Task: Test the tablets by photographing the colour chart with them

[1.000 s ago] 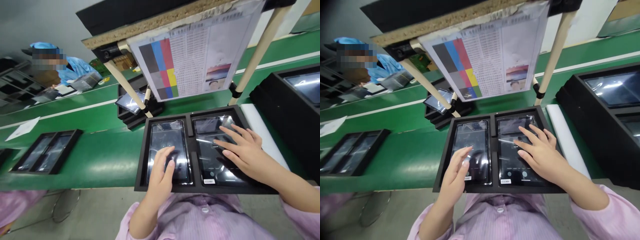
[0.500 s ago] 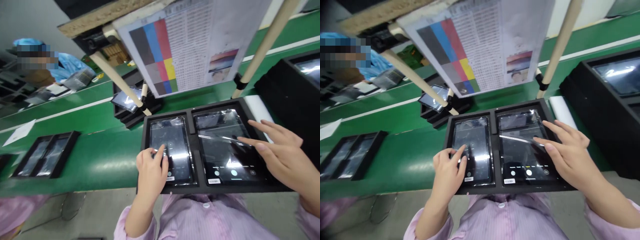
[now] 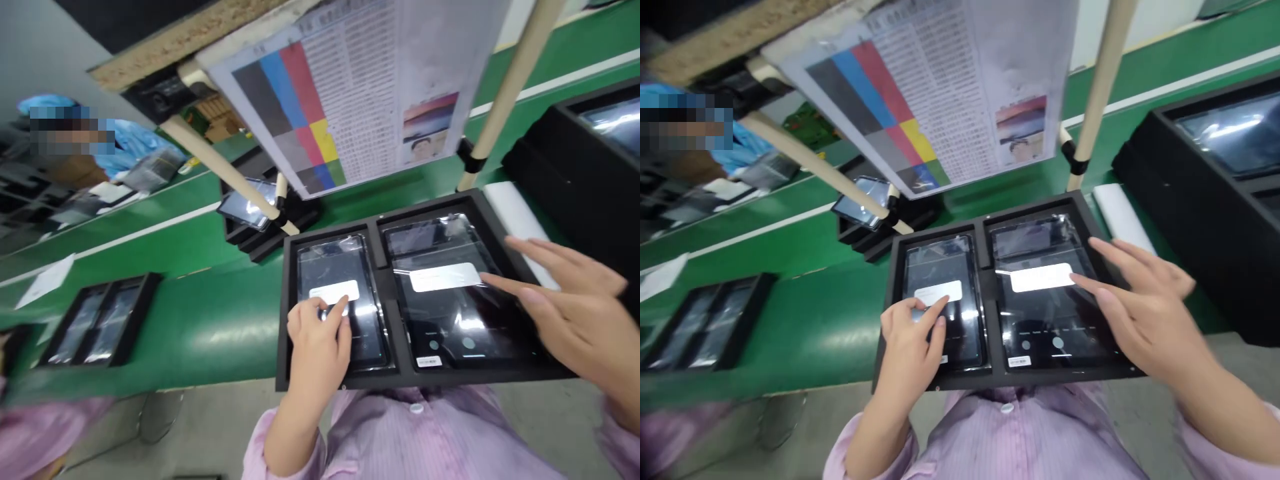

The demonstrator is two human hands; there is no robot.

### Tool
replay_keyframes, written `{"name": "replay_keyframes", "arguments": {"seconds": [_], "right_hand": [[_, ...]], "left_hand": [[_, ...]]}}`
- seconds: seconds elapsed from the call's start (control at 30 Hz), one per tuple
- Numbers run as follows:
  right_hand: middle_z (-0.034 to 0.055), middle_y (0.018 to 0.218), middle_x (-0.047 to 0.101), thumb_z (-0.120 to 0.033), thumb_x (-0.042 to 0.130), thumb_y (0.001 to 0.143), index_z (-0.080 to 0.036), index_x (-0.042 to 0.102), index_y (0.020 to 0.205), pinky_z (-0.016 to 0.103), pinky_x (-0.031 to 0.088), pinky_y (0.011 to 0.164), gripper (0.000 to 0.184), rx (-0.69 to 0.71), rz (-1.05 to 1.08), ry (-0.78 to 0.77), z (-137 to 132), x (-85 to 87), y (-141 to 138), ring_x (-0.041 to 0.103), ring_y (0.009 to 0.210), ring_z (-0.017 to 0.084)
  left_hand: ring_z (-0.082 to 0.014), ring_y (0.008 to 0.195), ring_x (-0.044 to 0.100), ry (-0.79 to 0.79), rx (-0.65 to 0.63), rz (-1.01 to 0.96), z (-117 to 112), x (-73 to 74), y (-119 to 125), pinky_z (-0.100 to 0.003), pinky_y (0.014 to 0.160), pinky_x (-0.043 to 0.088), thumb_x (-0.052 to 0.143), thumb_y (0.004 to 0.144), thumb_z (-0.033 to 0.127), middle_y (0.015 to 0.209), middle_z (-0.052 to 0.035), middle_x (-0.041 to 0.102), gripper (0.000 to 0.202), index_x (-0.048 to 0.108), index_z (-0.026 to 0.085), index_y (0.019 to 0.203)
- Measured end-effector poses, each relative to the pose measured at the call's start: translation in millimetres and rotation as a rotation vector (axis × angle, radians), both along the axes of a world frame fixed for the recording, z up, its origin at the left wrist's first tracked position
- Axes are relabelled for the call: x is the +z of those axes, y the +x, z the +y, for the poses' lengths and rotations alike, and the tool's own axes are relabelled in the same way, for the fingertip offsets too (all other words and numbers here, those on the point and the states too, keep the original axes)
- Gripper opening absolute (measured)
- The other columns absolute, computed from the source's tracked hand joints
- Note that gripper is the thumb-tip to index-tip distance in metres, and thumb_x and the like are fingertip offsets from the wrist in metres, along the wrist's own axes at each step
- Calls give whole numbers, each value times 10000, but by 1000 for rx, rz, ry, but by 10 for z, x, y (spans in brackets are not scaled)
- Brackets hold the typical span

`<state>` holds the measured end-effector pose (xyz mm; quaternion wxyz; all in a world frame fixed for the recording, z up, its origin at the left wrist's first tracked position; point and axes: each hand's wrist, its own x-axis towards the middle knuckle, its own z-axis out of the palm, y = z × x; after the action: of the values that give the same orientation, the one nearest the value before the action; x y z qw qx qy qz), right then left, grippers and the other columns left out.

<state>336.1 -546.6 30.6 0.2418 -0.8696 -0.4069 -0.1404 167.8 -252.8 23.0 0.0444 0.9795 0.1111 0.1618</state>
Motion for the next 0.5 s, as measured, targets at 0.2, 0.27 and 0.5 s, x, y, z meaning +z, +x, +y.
{"name": "replay_keyframes", "arguments": {"seconds": [0.2,0.27,0.5], "right_hand": [[29,1573,383,-617,361,980,-527,264,1562,664,424,909,597,154,-61,-111,-248,-31,-217,470,1321,408],[117,1545,409,-688,315,955,-450,209,1603,677,451,819,699,137,-128,-193,-293,-148,-256,506,1255,458],[209,1567,338,-573,287,1021,-408,88,1628,682,512,788,660,-24,-140,-175,-345,-327,-80,563,1184,500]], "left_hand": [[-295,1032,486,-31,40,53,-180,24,127,-502,925,481,505,950,200,1042,-124,530,352,748,252,1200],[-295,1032,497,-30,31,87,-178,8,122,-506,921,485,518,958,246,1049,-125,537,351,731,255,1237],[-339,1224,511,-410,348,-40,554,-85,-299,-596,1108,379,556,908,391,1220,-151,578,473,660,228,1339]]}}
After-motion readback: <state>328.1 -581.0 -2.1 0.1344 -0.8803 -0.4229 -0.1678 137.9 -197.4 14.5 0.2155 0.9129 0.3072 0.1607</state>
